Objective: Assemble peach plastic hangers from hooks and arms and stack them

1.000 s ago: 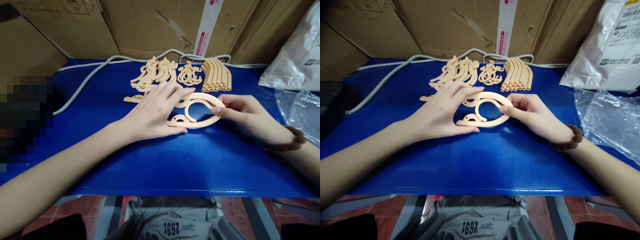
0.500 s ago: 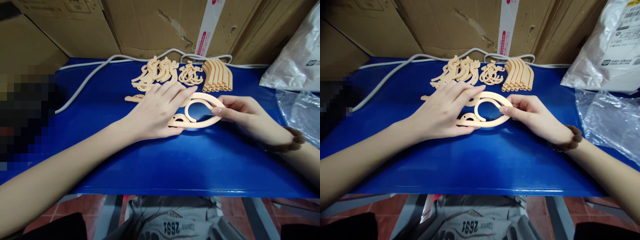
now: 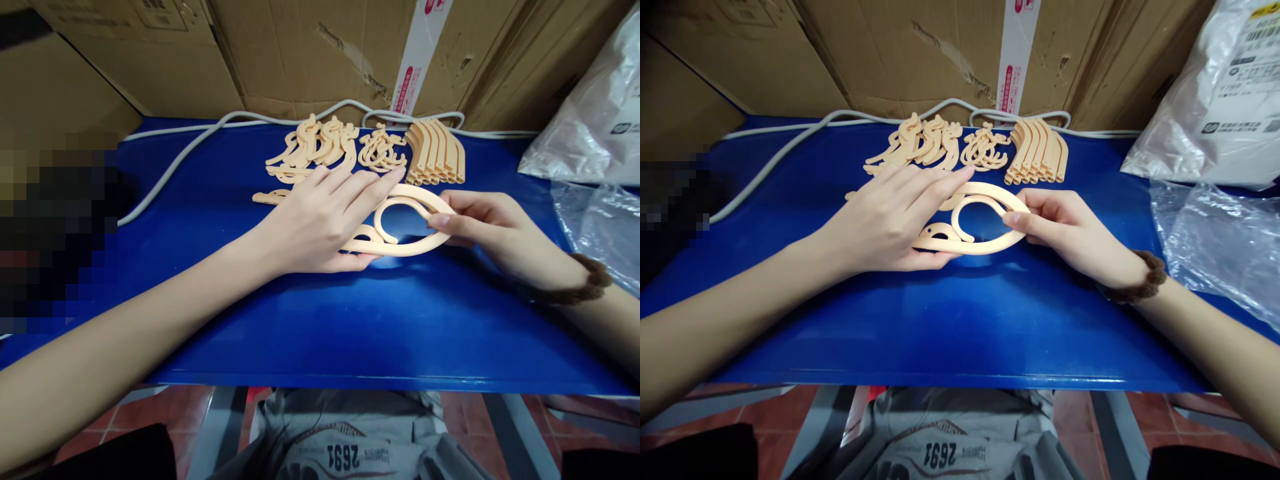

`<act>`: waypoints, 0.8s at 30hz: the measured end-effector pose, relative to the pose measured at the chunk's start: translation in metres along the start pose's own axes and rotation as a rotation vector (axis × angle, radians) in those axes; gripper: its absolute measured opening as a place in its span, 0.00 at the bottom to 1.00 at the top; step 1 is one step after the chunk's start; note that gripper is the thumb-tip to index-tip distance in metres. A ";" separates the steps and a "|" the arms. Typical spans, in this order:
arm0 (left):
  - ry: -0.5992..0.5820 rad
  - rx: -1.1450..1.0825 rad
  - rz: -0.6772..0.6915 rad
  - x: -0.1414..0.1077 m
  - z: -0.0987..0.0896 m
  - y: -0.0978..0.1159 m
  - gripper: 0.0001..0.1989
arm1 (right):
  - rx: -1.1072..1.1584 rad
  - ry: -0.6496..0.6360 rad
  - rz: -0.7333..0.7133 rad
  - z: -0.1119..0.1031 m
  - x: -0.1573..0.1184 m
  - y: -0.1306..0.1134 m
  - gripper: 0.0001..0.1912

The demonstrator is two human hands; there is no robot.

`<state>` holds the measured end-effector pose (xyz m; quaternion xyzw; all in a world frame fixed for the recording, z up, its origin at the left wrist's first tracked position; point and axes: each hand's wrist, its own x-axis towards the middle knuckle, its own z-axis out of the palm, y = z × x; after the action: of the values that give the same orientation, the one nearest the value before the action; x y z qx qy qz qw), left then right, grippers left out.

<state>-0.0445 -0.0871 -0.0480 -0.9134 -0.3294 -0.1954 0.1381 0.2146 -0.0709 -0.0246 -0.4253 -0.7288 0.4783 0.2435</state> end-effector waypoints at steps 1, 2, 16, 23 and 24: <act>0.006 0.005 0.009 0.000 0.000 0.000 0.41 | 0.003 0.001 -0.001 0.000 0.000 0.000 0.19; 0.009 0.010 0.020 0.000 0.001 -0.001 0.41 | 0.004 0.002 -0.003 0.000 0.000 0.000 0.19; -0.032 -0.036 0.047 0.001 -0.003 -0.002 0.37 | 0.037 0.009 -0.010 0.003 -0.001 -0.003 0.19; -0.035 0.000 0.065 0.001 -0.004 -0.003 0.37 | 0.033 0.007 -0.005 0.003 -0.001 -0.003 0.19; -0.034 0.003 0.067 0.001 -0.004 -0.003 0.37 | 0.030 0.008 -0.006 0.004 -0.001 -0.003 0.19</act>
<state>-0.0467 -0.0862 -0.0434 -0.9270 -0.3012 -0.1744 0.1400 0.2112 -0.0743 -0.0229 -0.4213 -0.7216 0.4869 0.2543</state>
